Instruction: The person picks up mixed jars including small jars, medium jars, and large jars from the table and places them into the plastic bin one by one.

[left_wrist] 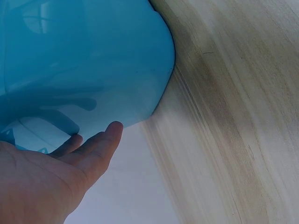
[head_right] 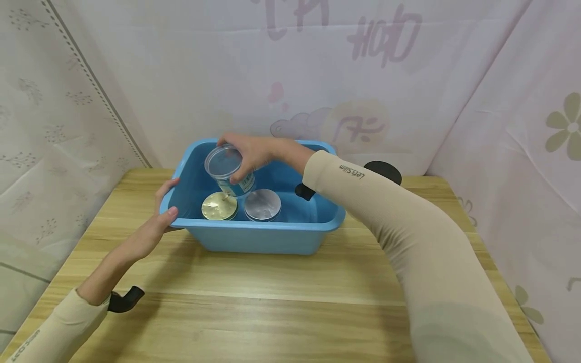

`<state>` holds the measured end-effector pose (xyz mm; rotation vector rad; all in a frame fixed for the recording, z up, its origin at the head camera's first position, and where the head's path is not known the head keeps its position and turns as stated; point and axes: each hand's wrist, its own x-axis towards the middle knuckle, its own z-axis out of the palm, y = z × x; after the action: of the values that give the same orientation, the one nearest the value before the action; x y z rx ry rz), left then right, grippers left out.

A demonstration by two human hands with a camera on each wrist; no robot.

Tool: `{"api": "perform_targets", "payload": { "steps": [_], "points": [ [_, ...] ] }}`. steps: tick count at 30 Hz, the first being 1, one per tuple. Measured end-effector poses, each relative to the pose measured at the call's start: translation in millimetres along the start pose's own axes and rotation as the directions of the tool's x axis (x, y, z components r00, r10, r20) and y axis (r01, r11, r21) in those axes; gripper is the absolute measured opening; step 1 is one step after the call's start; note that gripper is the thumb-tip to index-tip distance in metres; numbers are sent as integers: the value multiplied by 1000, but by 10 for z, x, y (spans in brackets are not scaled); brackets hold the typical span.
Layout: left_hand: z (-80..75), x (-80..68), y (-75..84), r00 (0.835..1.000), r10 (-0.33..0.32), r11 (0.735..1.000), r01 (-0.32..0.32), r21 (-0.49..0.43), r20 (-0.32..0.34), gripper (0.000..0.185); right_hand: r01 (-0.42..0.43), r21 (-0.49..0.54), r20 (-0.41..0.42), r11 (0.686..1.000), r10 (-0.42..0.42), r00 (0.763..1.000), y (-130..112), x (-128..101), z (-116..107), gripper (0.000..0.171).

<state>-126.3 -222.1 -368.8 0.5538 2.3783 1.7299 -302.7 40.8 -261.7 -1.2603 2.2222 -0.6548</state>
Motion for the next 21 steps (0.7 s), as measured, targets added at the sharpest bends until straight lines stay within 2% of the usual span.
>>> {"api": "perform_targets", "payload": {
  "steps": [15, 21],
  "points": [
    [7, 5, 7, 1000, 5, 1000, -5, 5, -5, 64, 9, -88, -18, 996, -10, 1000, -58, 9, 42, 92],
    [-6, 5, -10, 1000, 1, 1000, -1, 2, -8, 64, 8, -93, -28, 996, -10, 1000, -31, -4, 28, 93]
  ]
}}
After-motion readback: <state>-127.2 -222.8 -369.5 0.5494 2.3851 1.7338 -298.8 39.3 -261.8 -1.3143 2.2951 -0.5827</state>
